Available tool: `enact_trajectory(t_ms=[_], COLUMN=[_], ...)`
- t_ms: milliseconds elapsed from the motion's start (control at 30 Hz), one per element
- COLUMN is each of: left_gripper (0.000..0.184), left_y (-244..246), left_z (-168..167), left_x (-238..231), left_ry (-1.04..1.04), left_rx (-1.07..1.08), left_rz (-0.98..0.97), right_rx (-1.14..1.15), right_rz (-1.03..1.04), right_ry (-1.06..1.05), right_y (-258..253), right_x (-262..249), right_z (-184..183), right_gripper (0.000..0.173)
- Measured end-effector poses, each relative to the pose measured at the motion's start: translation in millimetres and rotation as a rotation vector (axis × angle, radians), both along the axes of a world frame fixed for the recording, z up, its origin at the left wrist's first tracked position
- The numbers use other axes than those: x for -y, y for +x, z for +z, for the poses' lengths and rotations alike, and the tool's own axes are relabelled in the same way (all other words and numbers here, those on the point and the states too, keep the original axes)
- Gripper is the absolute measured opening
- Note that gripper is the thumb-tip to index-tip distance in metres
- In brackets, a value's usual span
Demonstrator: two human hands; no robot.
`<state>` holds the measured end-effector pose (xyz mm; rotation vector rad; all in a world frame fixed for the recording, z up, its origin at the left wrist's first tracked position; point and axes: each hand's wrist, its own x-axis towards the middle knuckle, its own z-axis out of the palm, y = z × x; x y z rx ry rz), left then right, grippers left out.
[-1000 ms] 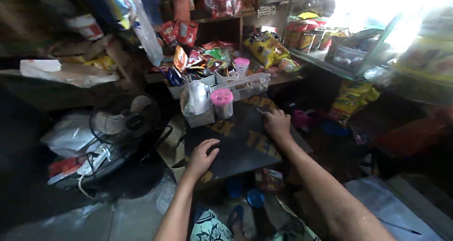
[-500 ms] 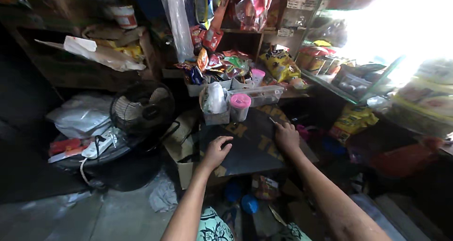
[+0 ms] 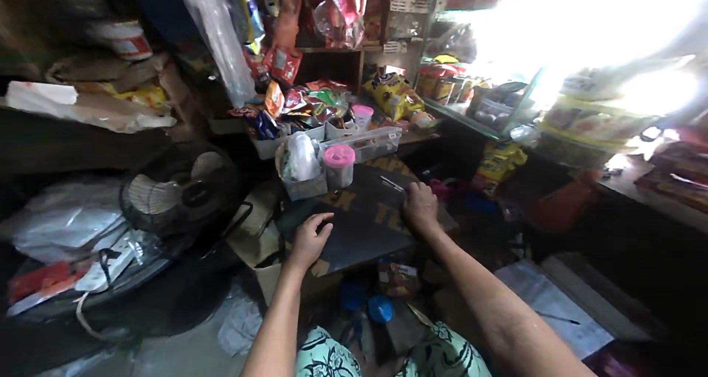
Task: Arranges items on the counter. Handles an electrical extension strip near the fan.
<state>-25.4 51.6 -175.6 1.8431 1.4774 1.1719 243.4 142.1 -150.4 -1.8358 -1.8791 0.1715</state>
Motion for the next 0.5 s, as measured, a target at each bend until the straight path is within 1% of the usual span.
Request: enact_trajectory(t_ms=[100,233,300,500], left_gripper=[0.031,0.032,0.033,0.037], left_y=[-1.0,-1.8,-1.3,-6.1], left_z=[-0.7,-4.7,-6.4,-14.7], left_x=[0.5,0.8,-0.1,-1.3], left_ry=[0.008,0.038,0.071,0.093], left_rx=[-0.015,-0.056,-0.075,-0.082], left_rz=[0.015,0.019,0.012,0.012], right_rx=[-0.06,-0.072,-0.071,-0.048], right_rz=[0.024,0.036,0.031,0.025], right_ry=[0.071,0.002,0.002,0.036], right_y=[0.8,0.1,1.7,3.7], right_x=[1.5,4.1,4.7,0.8], right_z=[-4.9,-8.7,-9.0,-18.0], right_gripper=[0.03,0.033,0.033,0.027])
